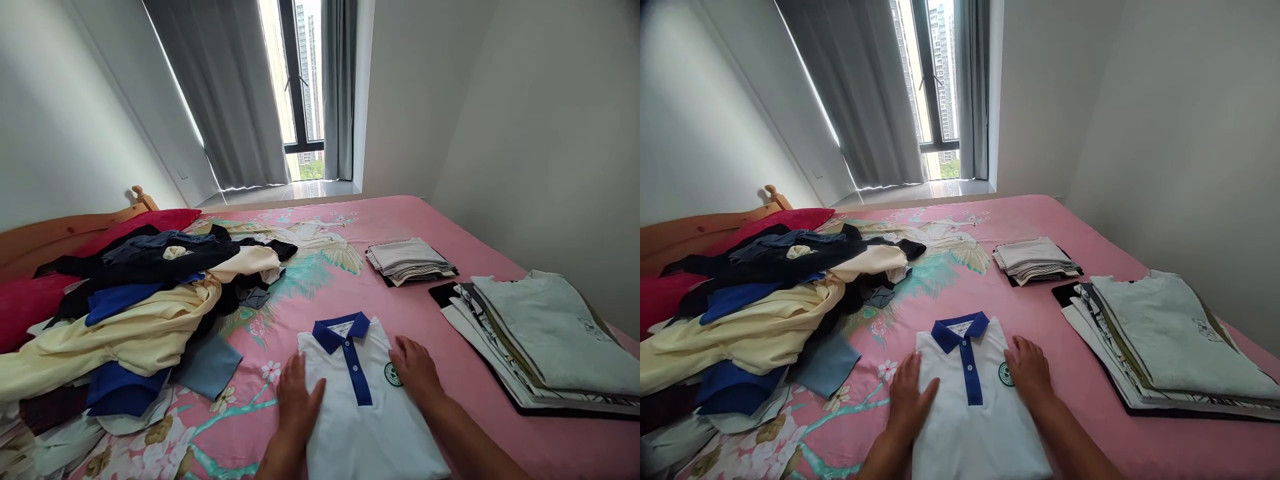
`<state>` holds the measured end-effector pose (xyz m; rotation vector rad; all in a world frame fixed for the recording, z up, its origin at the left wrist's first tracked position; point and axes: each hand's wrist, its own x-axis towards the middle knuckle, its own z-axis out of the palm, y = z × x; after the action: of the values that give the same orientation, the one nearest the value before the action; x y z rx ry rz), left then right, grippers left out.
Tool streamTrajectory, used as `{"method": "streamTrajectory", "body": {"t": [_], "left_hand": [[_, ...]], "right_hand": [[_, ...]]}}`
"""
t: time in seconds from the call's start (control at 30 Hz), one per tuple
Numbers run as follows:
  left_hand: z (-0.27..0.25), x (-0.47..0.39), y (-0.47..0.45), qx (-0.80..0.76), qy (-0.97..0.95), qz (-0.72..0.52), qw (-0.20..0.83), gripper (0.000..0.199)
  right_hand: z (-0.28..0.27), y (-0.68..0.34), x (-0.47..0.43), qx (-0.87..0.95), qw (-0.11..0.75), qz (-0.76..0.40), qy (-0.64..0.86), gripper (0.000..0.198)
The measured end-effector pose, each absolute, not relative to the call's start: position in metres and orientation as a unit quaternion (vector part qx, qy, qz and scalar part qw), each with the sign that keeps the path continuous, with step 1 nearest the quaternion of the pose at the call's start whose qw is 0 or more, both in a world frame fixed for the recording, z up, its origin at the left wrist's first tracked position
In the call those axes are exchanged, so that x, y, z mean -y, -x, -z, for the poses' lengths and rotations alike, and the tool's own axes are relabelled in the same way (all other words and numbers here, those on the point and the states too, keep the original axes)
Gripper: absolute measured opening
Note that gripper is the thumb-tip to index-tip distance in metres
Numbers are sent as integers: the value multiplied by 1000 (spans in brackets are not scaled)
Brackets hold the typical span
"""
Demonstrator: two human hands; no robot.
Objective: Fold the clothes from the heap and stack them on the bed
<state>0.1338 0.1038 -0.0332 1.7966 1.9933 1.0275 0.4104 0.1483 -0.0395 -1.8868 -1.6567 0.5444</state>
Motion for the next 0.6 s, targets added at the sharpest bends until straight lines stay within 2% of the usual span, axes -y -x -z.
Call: {"method": "streamTrajectory", "body": {"t": [0.17, 0.33, 0.53, 0.6], "left_hand": [[20, -132, -103, -702, -471, -403, 352, 34], [15, -165, -108, -683, -404, -406, 453, 34], [12, -173, -102, -666, -332, -375, 553, 47], [10, -176, -103, -656, -325, -380, 565, 44]], "right_hand": [[38, -415, -186, 569, 281, -331, 698, 35], [39, -408, -206, 530, 312, -405, 677, 21], [40, -412, -216, 503, 303, -467, 661, 34], [38, -408, -220, 502, 314, -470, 654, 34]]}}
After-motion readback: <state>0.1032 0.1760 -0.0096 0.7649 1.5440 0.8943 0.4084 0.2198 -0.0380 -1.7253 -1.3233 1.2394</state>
